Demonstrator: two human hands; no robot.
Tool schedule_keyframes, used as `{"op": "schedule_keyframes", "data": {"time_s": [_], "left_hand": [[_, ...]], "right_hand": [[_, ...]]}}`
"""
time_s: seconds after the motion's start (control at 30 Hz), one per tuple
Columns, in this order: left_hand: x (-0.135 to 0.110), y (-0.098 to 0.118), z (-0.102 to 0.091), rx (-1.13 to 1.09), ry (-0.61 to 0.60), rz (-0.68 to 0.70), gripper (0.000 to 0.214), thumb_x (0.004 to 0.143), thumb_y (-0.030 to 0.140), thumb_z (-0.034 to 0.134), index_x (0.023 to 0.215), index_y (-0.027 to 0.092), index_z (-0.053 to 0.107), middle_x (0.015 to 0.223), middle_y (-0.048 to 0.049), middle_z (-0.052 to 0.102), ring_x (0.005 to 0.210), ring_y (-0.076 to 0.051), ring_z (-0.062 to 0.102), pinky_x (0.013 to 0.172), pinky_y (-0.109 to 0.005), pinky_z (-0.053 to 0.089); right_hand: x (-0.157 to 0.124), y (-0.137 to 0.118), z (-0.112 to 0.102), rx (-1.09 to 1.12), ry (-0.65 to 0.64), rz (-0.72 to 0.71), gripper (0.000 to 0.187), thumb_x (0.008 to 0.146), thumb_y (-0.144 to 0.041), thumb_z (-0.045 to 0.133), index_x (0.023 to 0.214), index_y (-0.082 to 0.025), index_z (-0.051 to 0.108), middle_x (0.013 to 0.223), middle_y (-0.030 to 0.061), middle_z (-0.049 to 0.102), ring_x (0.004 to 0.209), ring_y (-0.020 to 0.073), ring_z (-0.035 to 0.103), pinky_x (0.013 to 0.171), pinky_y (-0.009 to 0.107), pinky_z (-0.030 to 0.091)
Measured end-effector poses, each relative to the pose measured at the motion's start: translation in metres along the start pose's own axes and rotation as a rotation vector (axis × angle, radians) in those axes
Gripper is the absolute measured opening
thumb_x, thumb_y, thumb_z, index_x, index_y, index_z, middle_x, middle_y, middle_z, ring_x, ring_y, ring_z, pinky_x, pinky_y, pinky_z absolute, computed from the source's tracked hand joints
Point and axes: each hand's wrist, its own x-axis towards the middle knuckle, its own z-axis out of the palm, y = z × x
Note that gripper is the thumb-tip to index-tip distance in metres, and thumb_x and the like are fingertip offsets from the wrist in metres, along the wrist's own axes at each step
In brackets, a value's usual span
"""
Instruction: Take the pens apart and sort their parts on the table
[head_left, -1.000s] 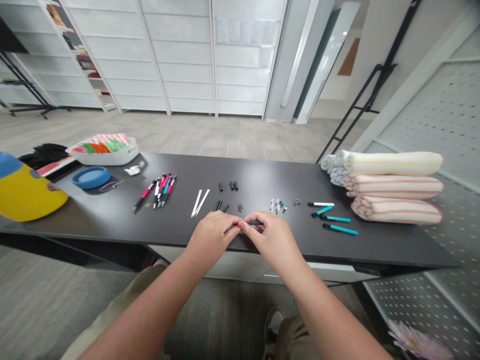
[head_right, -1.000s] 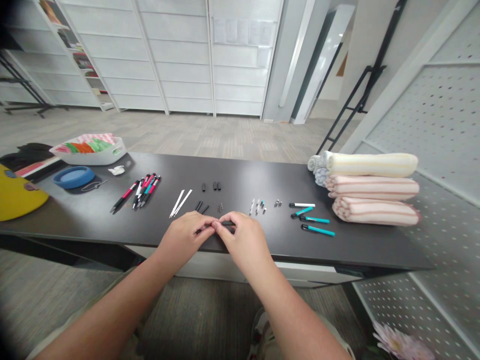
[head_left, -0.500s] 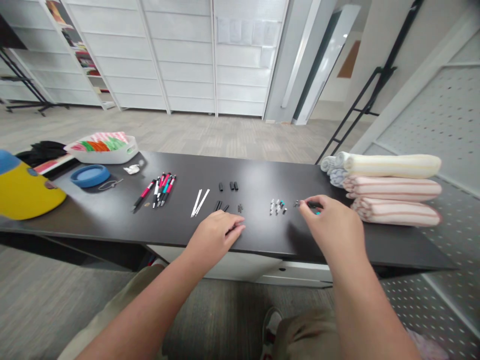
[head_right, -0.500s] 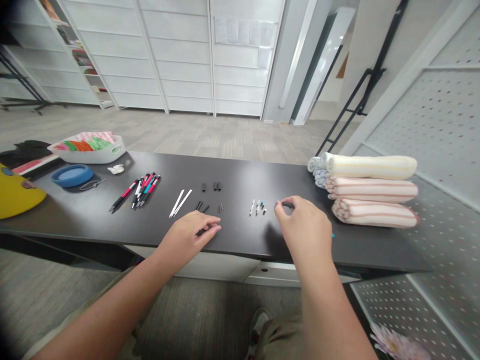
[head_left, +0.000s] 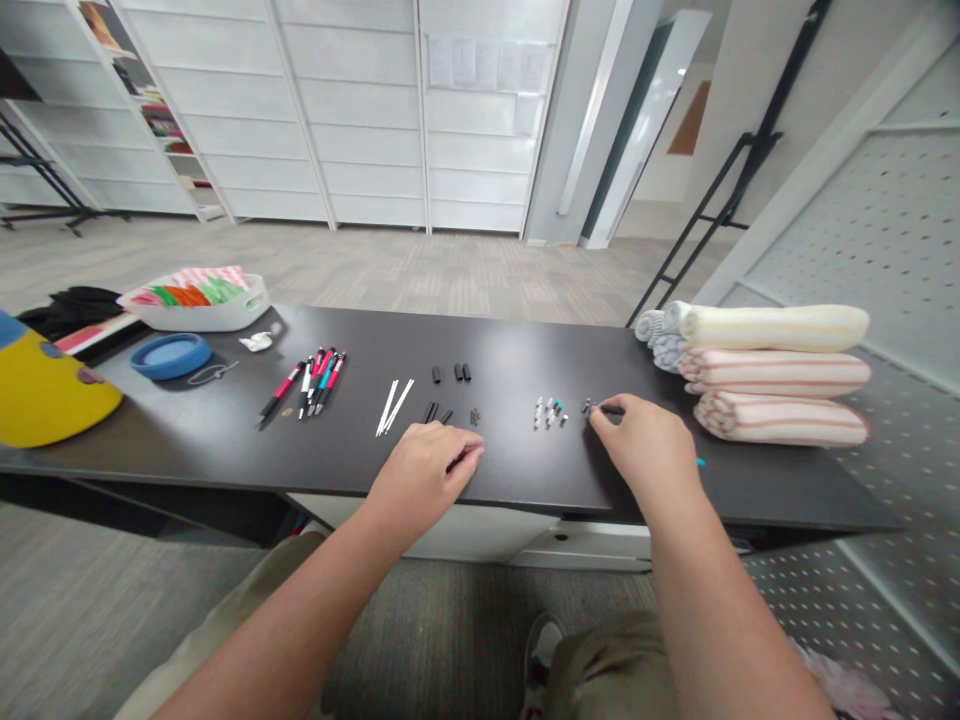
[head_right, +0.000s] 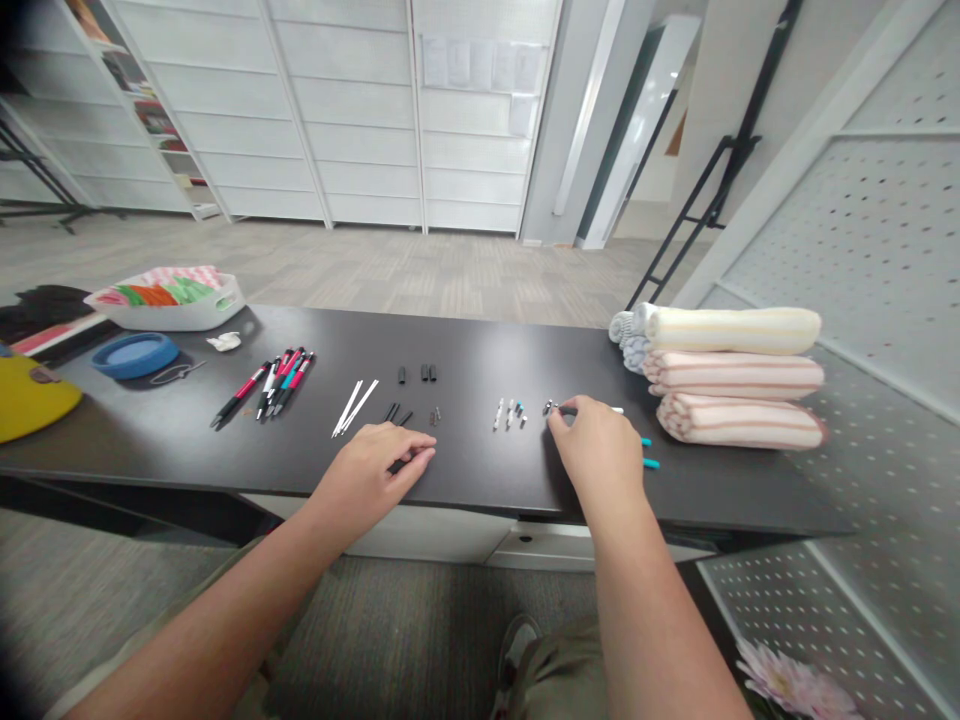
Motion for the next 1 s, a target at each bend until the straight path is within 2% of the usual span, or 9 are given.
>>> {"op": "schedule_keyframes", "data": {"time_s": [0.17, 0.27, 0.37, 0.43, 0.53, 0.67, 0.73, 0.87, 1.0], "left_hand": [[-0.001, 0.001, 0.0, 0.0, -0.014, -0.002, 0.012, 0.1, 0.023, 0.066, 0.108, 0.023, 0.075, 0.097, -0.0018, 0.079, 0.089, -0.021, 0.069, 0.085, -0.037, 0.044], [-0.001, 0.002, -0.001, 0.002, -0.009, -0.003, 0.012, 0.1, 0.023, 0.065, 0.107, 0.023, 0.075, 0.097, -0.002, 0.079, 0.089, -0.021, 0.069, 0.086, -0.038, 0.044], [0.0, 0.002, -0.002, -0.005, 0.007, -0.011, 0.011, 0.099, 0.022, 0.066, 0.106, 0.023, 0.075, 0.094, -0.0019, 0.078, 0.087, -0.021, 0.069, 0.085, -0.038, 0.046], [0.001, 0.003, -0.002, -0.022, 0.034, -0.028, 0.01, 0.098, 0.022, 0.069, 0.106, 0.023, 0.075, 0.091, -0.0016, 0.077, 0.086, -0.021, 0.069, 0.084, -0.037, 0.047], [0.0, 0.004, -0.005, -0.088, 0.099, -0.056, 0.016, 0.095, 0.024, 0.074, 0.11, 0.023, 0.073, 0.09, -0.0011, 0.076, 0.084, -0.02, 0.068, 0.083, -0.036, 0.049], [0.0, 0.007, -0.013, -0.331, 0.133, -0.059, 0.028, 0.095, 0.027, 0.074, 0.123, 0.024, 0.072, 0.101, -0.0028, 0.076, 0.085, -0.017, 0.067, 0.082, -0.032, 0.053], [0.0, 0.007, -0.016, -0.465, 0.118, -0.054, 0.026, 0.098, 0.027, 0.071, 0.123, 0.024, 0.074, 0.101, -0.0034, 0.076, 0.086, -0.016, 0.067, 0.082, -0.029, 0.054], [0.002, 0.005, -0.016, -0.598, 0.145, -0.13, 0.022, 0.097, 0.027, 0.072, 0.118, 0.023, 0.078, 0.094, -0.0033, 0.074, 0.083, -0.016, 0.066, 0.078, -0.028, 0.053], [0.002, 0.003, -0.015, -0.635, 0.176, -0.195, 0.021, 0.094, 0.027, 0.075, 0.114, 0.02, 0.079, 0.088, -0.0029, 0.072, 0.077, -0.015, 0.064, 0.074, -0.027, 0.053]], "right_hand": [[-0.001, -0.001, 0.0, 0.01, 0.007, -0.014, 0.031, 0.095, -0.043, 0.058, 0.104, -0.023, 0.079, 0.101, 0.012, 0.081, 0.089, 0.0322, 0.073, 0.072, 0.038, 0.046], [-0.002, -0.001, -0.004, 0.048, 0.062, -0.018, 0.031, 0.095, -0.045, 0.058, 0.104, -0.022, 0.077, 0.1, 0.0129, 0.08, 0.089, 0.0329, 0.073, 0.073, 0.039, 0.047], [-0.009, -0.007, -0.01, 0.18, 0.15, -0.048, 0.037, 0.097, -0.047, 0.056, 0.115, -0.019, 0.07, 0.106, 0.0154, 0.078, 0.095, 0.0337, 0.073, 0.078, 0.04, 0.049], [-0.018, -0.017, -0.013, 0.328, 0.157, -0.139, 0.036, 0.101, -0.043, 0.05, 0.123, -0.017, 0.064, 0.114, 0.0171, 0.076, 0.104, 0.0332, 0.071, 0.085, 0.041, 0.05], [-0.038, -0.041, -0.015, 0.564, 0.018, -0.355, 0.03, 0.106, -0.032, 0.04, 0.123, -0.019, 0.06, 0.116, 0.015, 0.074, 0.107, 0.029, 0.069, 0.091, 0.04, 0.05], [-0.062, -0.076, -0.009, 0.815, -0.239, -0.632, 0.029, 0.109, -0.029, 0.04, 0.129, -0.021, 0.06, 0.122, 0.0117, 0.071, 0.109, 0.0229, 0.067, 0.094, 0.036, 0.051], [-0.067, -0.087, -0.004, 0.912, -0.296, -0.705, 0.029, 0.109, -0.026, 0.041, 0.131, -0.024, 0.062, 0.122, 0.0098, 0.07, 0.112, 0.0216, 0.066, 0.096, 0.036, 0.051], [-0.067, -0.092, 0.004, 0.991, -0.311, -0.685, 0.031, 0.108, -0.026, 0.047, 0.132, -0.026, 0.066, 0.113, 0.0078, 0.072, 0.101, 0.0207, 0.068, 0.091, 0.036, 0.053], [-0.068, -0.089, 0.01, 1.045, -0.431, -0.582, 0.031, 0.107, -0.031, 0.05, 0.135, -0.027, 0.064, 0.112, 0.0052, 0.075, 0.084, 0.0172, 0.07, 0.079, 0.032, 0.054]]}}
